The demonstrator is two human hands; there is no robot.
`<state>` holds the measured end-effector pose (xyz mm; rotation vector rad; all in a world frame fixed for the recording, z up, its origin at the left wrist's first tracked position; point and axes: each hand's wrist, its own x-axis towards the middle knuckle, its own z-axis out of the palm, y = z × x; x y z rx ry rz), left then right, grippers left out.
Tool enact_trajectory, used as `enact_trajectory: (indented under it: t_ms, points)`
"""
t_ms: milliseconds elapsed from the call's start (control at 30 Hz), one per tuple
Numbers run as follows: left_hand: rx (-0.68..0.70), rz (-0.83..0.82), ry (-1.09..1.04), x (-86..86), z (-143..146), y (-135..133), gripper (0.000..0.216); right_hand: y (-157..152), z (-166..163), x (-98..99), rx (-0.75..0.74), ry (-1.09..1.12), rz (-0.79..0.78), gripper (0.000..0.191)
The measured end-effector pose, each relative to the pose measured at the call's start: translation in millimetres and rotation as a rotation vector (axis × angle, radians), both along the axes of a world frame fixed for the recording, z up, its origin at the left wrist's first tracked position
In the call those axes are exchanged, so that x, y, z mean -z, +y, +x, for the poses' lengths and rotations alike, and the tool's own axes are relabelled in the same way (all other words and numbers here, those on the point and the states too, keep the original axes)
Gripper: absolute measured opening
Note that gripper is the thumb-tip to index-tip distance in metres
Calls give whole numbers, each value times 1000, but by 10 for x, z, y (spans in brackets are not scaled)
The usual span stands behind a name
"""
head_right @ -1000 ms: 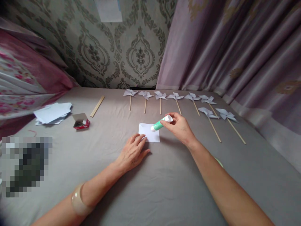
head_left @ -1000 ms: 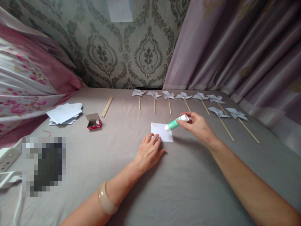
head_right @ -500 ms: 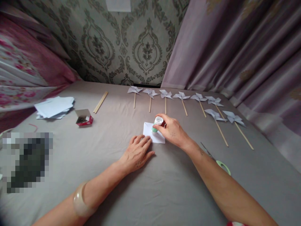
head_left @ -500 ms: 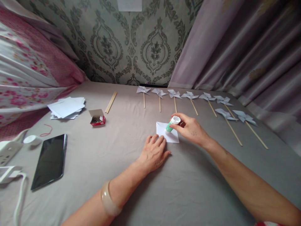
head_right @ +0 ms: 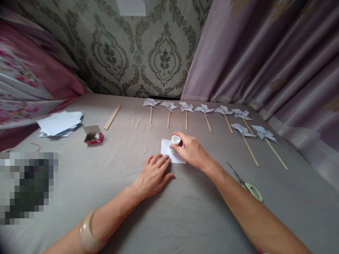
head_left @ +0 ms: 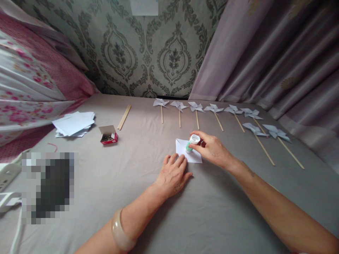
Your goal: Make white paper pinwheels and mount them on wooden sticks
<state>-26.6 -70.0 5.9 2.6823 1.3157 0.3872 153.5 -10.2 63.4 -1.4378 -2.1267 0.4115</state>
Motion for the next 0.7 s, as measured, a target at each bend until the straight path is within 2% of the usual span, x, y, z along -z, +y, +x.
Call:
enact_trajectory:
  t_ms: [133, 233, 300, 533, 600, 700]
  points:
    - [-5, 9, -1, 13, -1, 2, 46, -8, -13, 5, -34, 27, 34, 47]
    - [-7, 8, -5, 12, -6, 2, 46, -4, -25, 25, -36, 56, 60, 39]
    - [-6, 4, -6, 8, -9, 1, 45, -4, -32, 43, -1, 66, 76, 33]
    - [-6, -5, 9, -11, -6, -1, 45, -10, -48, 92, 180, 61, 135, 36]
    - [-5, -6, 12, -14, -5, -1, 44, -8, -51, 78, 169, 53, 130, 35]
    - [-7, -1, 12, -16, -6, 0, 44, -7, -53, 22, 61, 24, 88, 33]
